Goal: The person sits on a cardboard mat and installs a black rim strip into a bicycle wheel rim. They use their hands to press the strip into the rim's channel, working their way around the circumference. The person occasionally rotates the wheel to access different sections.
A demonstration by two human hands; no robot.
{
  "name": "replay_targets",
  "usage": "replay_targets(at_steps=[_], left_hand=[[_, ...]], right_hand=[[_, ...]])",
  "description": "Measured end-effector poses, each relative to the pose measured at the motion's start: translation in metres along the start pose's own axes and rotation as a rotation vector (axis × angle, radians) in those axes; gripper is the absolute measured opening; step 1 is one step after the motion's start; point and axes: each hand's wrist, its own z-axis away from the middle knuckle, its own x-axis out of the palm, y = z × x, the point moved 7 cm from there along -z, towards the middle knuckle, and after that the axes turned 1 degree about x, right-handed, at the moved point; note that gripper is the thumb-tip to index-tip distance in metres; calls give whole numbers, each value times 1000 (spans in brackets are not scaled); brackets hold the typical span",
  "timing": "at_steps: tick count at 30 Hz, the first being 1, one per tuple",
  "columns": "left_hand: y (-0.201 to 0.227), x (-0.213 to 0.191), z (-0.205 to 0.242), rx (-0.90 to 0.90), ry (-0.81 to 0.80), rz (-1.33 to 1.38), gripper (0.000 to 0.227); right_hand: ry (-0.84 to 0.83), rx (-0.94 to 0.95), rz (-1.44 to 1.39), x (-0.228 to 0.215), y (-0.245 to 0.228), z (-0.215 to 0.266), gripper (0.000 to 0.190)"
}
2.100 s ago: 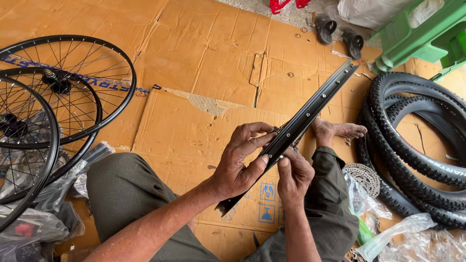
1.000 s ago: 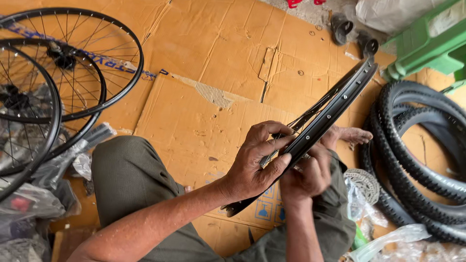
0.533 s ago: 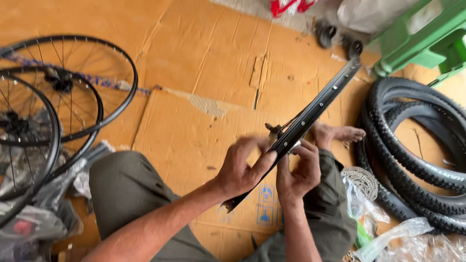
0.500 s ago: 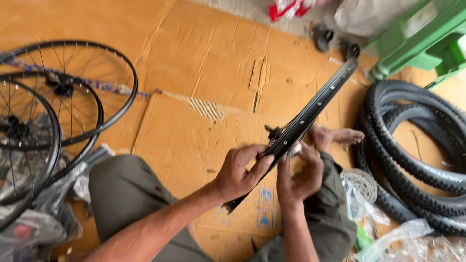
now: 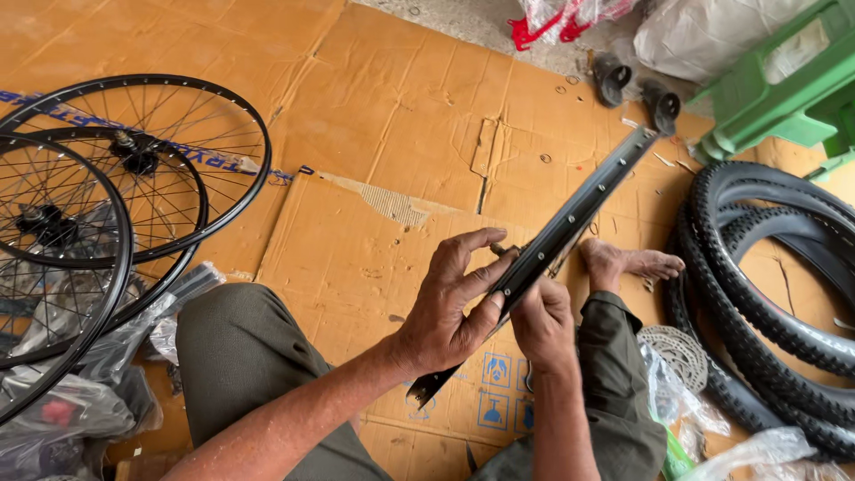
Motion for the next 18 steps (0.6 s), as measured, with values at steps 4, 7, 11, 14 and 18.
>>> replay_targets(at_steps=[4, 7, 11, 14, 18], left_hand=[[0, 3, 4, -12, 18, 48, 42], [-3, 5, 4, -13, 37, 63, 38], [-4, 1, 4, -18, 71, 88, 33], [-7, 2, 7, -69, 83, 99, 32], [-9, 0, 8, -110, 164, 74, 27]], right_hand=[[-24, -71, 487, 31, -17, -1, 46], [-17, -26, 461, 25, -1, -4, 34], [-341, 118, 82, 19, -22, -1, 28], [-46, 64, 129, 20, -12, 2, 31], [117, 27, 64, 27, -12, 3, 35]])
